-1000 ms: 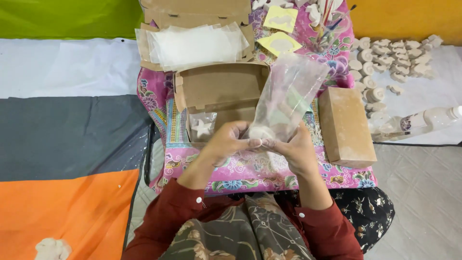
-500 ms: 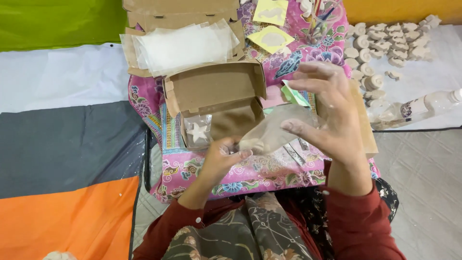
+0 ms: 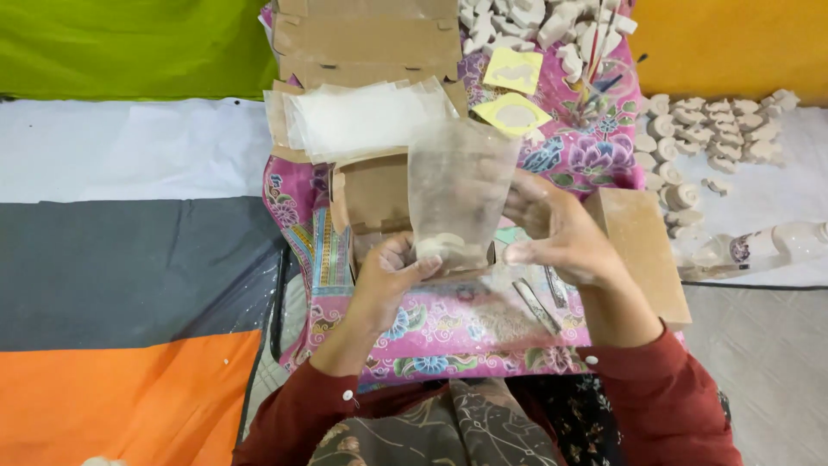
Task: Inspecting, cleaning, and packaging star-shaped decorative items into plastic bags and a box.
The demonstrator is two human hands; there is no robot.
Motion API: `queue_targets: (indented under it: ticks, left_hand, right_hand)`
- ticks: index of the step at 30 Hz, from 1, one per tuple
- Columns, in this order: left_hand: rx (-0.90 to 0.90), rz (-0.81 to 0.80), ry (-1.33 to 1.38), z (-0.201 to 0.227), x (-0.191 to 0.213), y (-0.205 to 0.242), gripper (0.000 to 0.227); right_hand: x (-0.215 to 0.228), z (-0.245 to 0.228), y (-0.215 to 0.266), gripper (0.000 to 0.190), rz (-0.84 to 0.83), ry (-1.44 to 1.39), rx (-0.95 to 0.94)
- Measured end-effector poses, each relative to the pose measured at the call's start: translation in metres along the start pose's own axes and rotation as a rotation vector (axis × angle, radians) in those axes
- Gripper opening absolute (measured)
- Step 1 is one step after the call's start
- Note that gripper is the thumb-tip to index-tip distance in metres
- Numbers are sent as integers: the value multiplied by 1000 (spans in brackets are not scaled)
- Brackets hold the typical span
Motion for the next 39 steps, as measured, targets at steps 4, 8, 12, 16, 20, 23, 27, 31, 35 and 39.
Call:
queue_targets:
  ticks: [4,8,12,16,20,23,27,31,35,39]
  left_hand:
    - [-13,-35,72,35,-6,-30,21]
    - [-113,-59,9,71,5,-66,26]
    - [-217,-110,-131,123,7,-107,27]
    - [-295,-71,-321,138,30,-180,16]
    - [-679,57,-670,154,53,-239,13]
    - [-959,-21,-933,153,52,-245,19]
    - [-862,-341,-1448,82,74,-252,19]
    - [-703,-509,-1583,69,72,-238,25]
    - [-641,-614,-1709,75,60,-225,38]
    - [-781,-699,-1771,82,39,-214,27]
  right_hand:
    - [2,15,-38,51,118,-73,-91]
    - [21,25,-87,12,254,-26,-139]
    - [20,14,-136,8,240,103,-145]
    - [33,56,-196,14,155,215,-162]
    - [68,87,-242,16,217,527,91]
    - [81,119,-249,18,114,861,311]
    - [50,142,-218,21,-218,1164,394]
    - [33,130,-205,27,-303,1199,229]
    - [29,142,-200,27,-390,1155,362]
    - [19,141,-199,20,-471,1179,417]
Point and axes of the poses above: each hand's wrist, its own y-axis away from the middle knuckle, its own x-axis out of the back of the hand, z = x × y, the point moved 8 cm from there along -y, towards the middle knuckle, and after that the axes turned 3 degrees about -x, right-handed, at the moved point
